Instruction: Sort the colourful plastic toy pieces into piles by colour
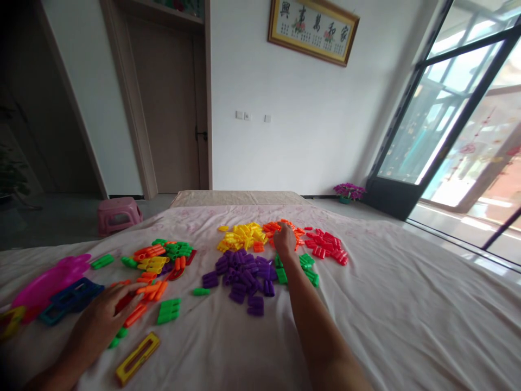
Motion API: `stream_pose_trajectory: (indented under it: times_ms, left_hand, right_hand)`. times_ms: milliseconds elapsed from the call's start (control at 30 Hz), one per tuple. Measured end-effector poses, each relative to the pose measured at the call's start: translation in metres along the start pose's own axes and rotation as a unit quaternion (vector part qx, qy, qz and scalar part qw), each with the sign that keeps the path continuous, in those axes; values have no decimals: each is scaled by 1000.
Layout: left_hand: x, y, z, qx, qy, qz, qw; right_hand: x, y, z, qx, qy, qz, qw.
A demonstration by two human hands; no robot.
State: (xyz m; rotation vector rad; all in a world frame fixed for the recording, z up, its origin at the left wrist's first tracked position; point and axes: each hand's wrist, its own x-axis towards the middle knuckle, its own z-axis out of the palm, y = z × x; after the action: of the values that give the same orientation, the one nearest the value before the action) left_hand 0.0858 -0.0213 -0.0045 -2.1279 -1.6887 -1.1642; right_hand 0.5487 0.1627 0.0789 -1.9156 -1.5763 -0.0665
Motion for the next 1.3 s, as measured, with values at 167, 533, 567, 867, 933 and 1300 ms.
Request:
stream_pose_trajectory:
  times_ms: [167, 533, 567, 867, 933, 1300]
  left_hand:
    - [0, 1, -1, -2, 0, -1, 1000]
    - [-1, -8, 4, 10, -5, 4, 1000]
    - [-2, -9, 4, 12, -7, 3, 1000]
    - [-2, -9, 4, 10, -13, -2, 1000]
    - [-1, -6, 2, 7, -9, 1, 1000]
    - [-1, 15, -8, 4, 60, 78, 995]
  right_hand:
    - [-17, -23, 10, -58, -134, -127, 981]
    - [-23, -30, 10, -126, -187, -144, 964]
    - [-18, -29, 8, -125, -180, -135, 966]
    - [23, -28, -26, -86, -61, -50, 993]
    - [12, -40, -25, -26, -54, -76, 995]
    - [-153, -155, -21, 222, -297, -377, 849]
